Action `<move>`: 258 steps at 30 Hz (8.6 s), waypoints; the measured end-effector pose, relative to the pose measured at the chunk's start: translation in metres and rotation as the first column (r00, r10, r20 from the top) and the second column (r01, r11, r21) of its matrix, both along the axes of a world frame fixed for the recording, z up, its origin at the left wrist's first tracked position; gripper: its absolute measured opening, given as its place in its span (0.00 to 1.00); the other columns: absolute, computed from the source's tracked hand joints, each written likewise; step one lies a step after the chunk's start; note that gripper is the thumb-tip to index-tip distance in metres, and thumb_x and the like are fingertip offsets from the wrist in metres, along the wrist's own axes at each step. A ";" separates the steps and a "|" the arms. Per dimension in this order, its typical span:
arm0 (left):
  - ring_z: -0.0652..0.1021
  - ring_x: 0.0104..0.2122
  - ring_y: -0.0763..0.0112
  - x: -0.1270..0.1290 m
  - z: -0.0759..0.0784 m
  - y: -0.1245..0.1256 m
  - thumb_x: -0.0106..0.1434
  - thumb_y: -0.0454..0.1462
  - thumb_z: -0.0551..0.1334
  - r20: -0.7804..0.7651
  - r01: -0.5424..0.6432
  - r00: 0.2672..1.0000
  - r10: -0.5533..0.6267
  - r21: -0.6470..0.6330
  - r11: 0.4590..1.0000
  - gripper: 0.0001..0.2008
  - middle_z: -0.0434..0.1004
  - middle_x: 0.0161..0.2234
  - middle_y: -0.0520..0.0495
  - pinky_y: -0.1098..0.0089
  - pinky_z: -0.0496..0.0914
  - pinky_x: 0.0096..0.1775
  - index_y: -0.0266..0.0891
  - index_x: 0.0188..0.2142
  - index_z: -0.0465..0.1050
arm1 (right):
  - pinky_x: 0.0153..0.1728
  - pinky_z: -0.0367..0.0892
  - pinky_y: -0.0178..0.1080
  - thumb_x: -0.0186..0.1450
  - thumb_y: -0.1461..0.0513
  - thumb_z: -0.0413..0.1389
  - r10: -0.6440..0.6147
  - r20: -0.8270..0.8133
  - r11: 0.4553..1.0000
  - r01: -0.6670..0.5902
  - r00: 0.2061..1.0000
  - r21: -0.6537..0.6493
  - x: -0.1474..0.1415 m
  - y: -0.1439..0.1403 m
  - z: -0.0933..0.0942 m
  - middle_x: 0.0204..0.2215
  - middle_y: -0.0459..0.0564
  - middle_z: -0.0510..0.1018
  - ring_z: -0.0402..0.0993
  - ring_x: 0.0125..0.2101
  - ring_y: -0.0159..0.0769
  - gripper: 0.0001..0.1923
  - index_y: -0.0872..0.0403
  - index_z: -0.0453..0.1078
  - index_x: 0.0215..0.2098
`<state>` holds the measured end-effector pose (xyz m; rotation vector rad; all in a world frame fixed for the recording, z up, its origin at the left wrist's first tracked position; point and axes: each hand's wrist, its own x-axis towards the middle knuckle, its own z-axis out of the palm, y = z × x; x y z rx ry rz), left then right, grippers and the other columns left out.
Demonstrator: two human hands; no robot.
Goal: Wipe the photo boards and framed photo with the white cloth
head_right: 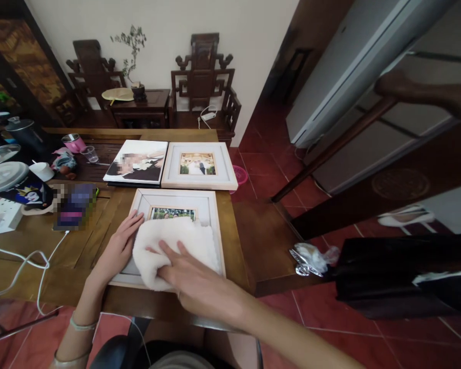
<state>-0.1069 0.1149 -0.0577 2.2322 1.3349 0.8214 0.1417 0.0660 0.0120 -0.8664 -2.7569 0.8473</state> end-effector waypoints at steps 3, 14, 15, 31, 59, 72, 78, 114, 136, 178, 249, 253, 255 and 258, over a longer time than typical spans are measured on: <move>0.54 0.65 0.62 0.000 -0.001 0.000 0.66 0.29 0.46 0.006 0.009 1.000 -0.009 0.018 1.000 0.24 0.61 0.62 0.40 0.51 0.54 0.63 0.37 0.60 0.63 | 0.63 0.45 0.58 0.49 0.81 0.42 -0.119 -0.050 0.984 0.125 0.992 0.128 0.007 0.025 0.007 0.68 0.51 0.47 0.32 0.67 0.43 0.36 0.56 0.67 0.52; 0.55 0.65 0.62 0.000 -0.001 -0.001 0.67 0.29 0.46 0.036 0.003 0.999 -0.004 0.017 1.000 0.24 0.61 0.62 0.40 0.49 0.52 0.63 0.38 0.61 0.62 | 0.56 0.41 0.76 0.54 0.81 0.48 -0.429 0.158 0.848 0.337 0.889 0.408 -0.018 0.064 -0.024 0.64 0.52 0.58 0.37 0.65 0.66 0.22 0.56 0.77 0.34; 0.55 0.65 0.62 0.000 -0.001 -0.001 0.66 0.29 0.46 0.036 0.005 0.999 -0.006 0.018 1.000 0.25 0.61 0.62 0.40 0.49 0.52 0.63 0.38 0.61 0.62 | 0.55 0.43 0.76 0.54 0.81 0.49 -0.430 0.203 0.865 0.336 0.880 0.373 -0.021 0.058 -0.023 0.65 0.53 0.57 0.40 0.64 0.68 0.22 0.56 0.77 0.35; 0.54 0.65 0.63 0.000 -0.002 -0.001 0.66 0.28 0.45 0.024 0.001 1.000 -0.001 0.016 1.000 0.24 0.61 0.62 0.40 0.51 0.52 0.64 0.36 0.61 0.62 | 0.57 0.44 0.72 0.54 0.78 0.46 -0.303 0.242 0.952 0.281 0.922 0.121 -0.028 0.025 -0.011 0.67 0.50 0.49 0.35 0.65 0.66 0.27 0.56 0.74 0.44; 0.39 0.67 0.61 0.005 0.011 -0.008 0.72 0.42 0.44 0.081 -0.056 0.995 0.058 -0.027 0.998 0.27 0.28 0.69 0.47 0.54 0.41 0.65 0.45 0.68 0.37 | 0.61 0.33 0.69 0.56 0.75 0.50 -0.334 0.108 0.895 0.279 0.936 0.349 -0.060 0.095 -0.020 0.65 0.60 0.55 0.30 0.66 0.60 0.22 0.62 0.72 0.47; 0.47 0.67 0.60 0.000 0.009 -0.011 0.69 0.54 0.37 0.176 -0.090 0.981 0.077 0.070 0.993 0.32 0.39 0.69 0.46 0.58 0.43 0.65 0.44 0.68 0.37 | 0.61 0.49 0.60 0.63 0.67 0.52 0.047 0.241 0.967 -0.105 0.969 0.232 -0.068 -0.008 0.004 0.62 0.67 0.60 0.51 0.63 0.58 0.13 0.62 0.77 0.41; 0.48 0.67 0.62 0.002 0.007 -0.009 0.72 0.48 0.39 0.118 -0.085 0.989 0.093 -0.070 0.994 0.27 0.50 0.67 0.44 0.56 0.45 0.65 0.40 0.64 0.56 | 0.58 0.50 0.68 0.62 0.69 0.51 -0.044 0.341 0.998 0.030 0.939 0.048 -0.031 -0.027 0.031 0.61 0.65 0.63 0.50 0.63 0.60 0.14 0.59 0.76 0.42; 0.55 0.65 0.66 0.005 0.009 -0.006 0.72 0.42 0.45 0.014 -0.057 0.998 0.058 -0.061 0.997 0.22 0.61 0.62 0.44 0.55 0.51 0.64 0.36 0.60 0.63 | 0.61 0.46 0.64 0.67 0.66 0.47 -0.089 0.223 0.993 0.068 0.971 0.100 -0.062 -0.028 -0.001 0.64 0.62 0.58 0.45 0.64 0.59 0.16 0.59 0.77 0.42; 0.59 0.64 0.64 0.004 0.002 -0.005 0.70 0.35 0.47 0.074 -0.060 0.996 0.056 0.060 0.996 0.19 0.66 0.59 0.41 0.52 0.56 0.62 0.39 0.57 0.66 | 0.62 0.44 0.62 0.52 0.77 0.48 -0.465 0.239 0.855 0.362 0.852 0.372 0.019 0.040 -0.012 0.61 0.63 0.62 0.49 0.64 0.55 0.20 0.61 0.76 0.37; 0.56 0.65 0.65 0.003 0.002 -0.006 0.71 0.38 0.46 0.059 -0.060 0.996 0.060 -0.006 0.998 0.20 0.60 0.62 0.40 0.54 0.52 0.64 0.38 0.60 0.62 | 0.61 0.39 0.67 0.58 0.74 0.50 -0.349 0.185 0.919 0.298 0.919 0.258 -0.035 0.029 -0.024 0.68 0.53 0.47 0.34 0.65 0.62 0.20 0.57 0.75 0.45; 0.57 0.64 0.64 0.000 0.002 -0.007 0.69 0.34 0.45 0.048 -0.103 0.993 0.106 -0.060 0.993 0.23 0.55 0.65 0.40 0.55 0.53 0.63 0.38 0.62 0.58 | 0.57 0.47 0.70 0.62 0.67 0.51 -0.127 0.224 0.990 0.108 0.966 0.093 -0.066 -0.027 0.003 0.61 0.62 0.63 0.50 0.62 0.65 0.14 0.59 0.77 0.41; 0.57 0.64 0.63 0.001 0.004 -0.007 0.69 0.36 0.48 0.022 -0.098 0.995 0.098 -0.033 0.995 0.22 0.56 0.64 0.39 0.55 0.53 0.63 0.36 0.61 0.59 | 0.61 0.45 0.65 0.61 0.70 0.49 -0.258 0.299 0.965 0.259 0.919 0.036 -0.018 -0.046 -0.001 0.64 0.56 0.59 0.46 0.65 0.57 0.15 0.57 0.77 0.39; 0.57 0.64 0.62 0.001 0.005 -0.006 0.69 0.35 0.48 0.013 -0.078 0.997 0.078 -0.022 0.997 0.22 0.58 0.64 0.39 0.54 0.53 0.63 0.37 0.62 0.60 | 0.62 0.45 0.63 0.58 0.72 0.50 -0.335 0.344 0.939 0.342 0.877 0.043 0.009 -0.056 0.000 0.63 0.53 0.60 0.47 0.65 0.56 0.15 0.56 0.78 0.35; 0.56 0.65 0.63 0.000 0.006 -0.005 0.68 0.32 0.47 0.003 -0.019 1.000 0.019 -0.002 1.000 0.23 0.63 0.61 0.41 0.53 0.53 0.63 0.38 0.61 0.61 | 0.63 0.45 0.61 0.53 0.74 0.49 -0.400 0.359 0.914 0.395 0.843 0.089 0.035 -0.058 0.002 0.62 0.48 0.62 0.49 0.64 0.51 0.19 0.52 0.78 0.31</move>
